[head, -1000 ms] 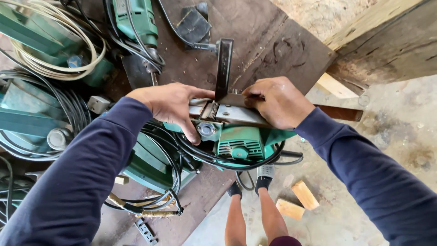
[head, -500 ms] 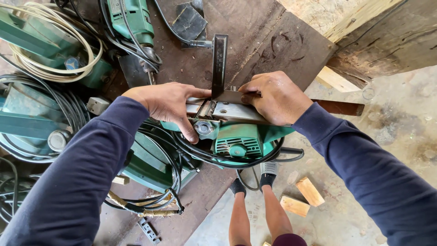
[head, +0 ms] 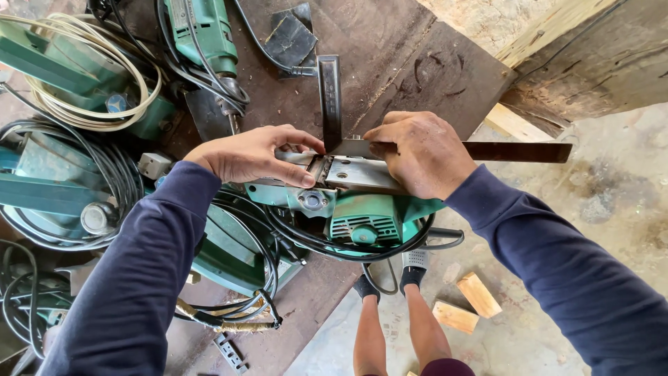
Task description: The person works at a workbench fitting a blade onto an electric wood planer, using a try square to align the blade against the planer's sole, then tightening the blade with a wrench. They reposition the planer and check the blade seating before setting the tool down.
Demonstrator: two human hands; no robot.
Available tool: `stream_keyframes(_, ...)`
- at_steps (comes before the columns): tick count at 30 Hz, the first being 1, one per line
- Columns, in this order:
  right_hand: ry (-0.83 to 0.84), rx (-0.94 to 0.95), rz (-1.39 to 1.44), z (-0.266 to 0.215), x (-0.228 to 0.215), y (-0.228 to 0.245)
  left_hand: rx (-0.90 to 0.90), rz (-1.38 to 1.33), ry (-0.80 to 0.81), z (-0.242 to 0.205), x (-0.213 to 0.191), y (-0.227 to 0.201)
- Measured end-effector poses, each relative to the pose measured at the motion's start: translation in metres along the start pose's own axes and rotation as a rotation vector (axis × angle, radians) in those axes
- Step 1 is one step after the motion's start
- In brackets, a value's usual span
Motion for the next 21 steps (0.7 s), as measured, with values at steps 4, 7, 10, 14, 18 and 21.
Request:
stream_keyframes(4, 0.005, 0.002, 0.009, 0.0020, -0.0015, 0.0011, 0.020, 0.056, -0.010, -0.0017, -0.0019, -0.0057)
stream_keyframes(7, -0.002, -0.010, 0.006, 0.0008, 0.0002, 0.0005, -0.003, 0.041, -0.021, -0.0018, -0.0021, -0.0041)
stream_keyframes(10, -0.004, -0.016, 0.001, 0.0011, -0.0007, 0.0012, -0.008, 0.024, -0.026, -0.0011, -0.0023, -0.0018)
stream_keyframes(14, 0.010, -0.014, -0.007, 0.0014, 0.0001, 0.0017, -0.006, 0.047, -0.027, -0.0001, -0.0031, -0.0005)
stream_keyframes(18, 0.006, -0.018, -0.004, 0.0012, 0.0001, 0.0009, 0.001, 0.023, -0.026, 0.0000, -0.0028, -0.0015)
stream_keyframes(21, 0.012, -0.024, -0.003, 0.0015, 0.0005, 0.0007, -0.013, 0.023, -0.030, -0.0002, -0.0032, -0.0013)
Point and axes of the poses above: each hand's wrist, its own z-axis towards the middle knuckle, its own x-axis out of the palm, y = z × x, the point moved 8 cm from there along z, towards the middle knuckle, and after that the axes turned 12 degrees about y, right-handed, at the moved point
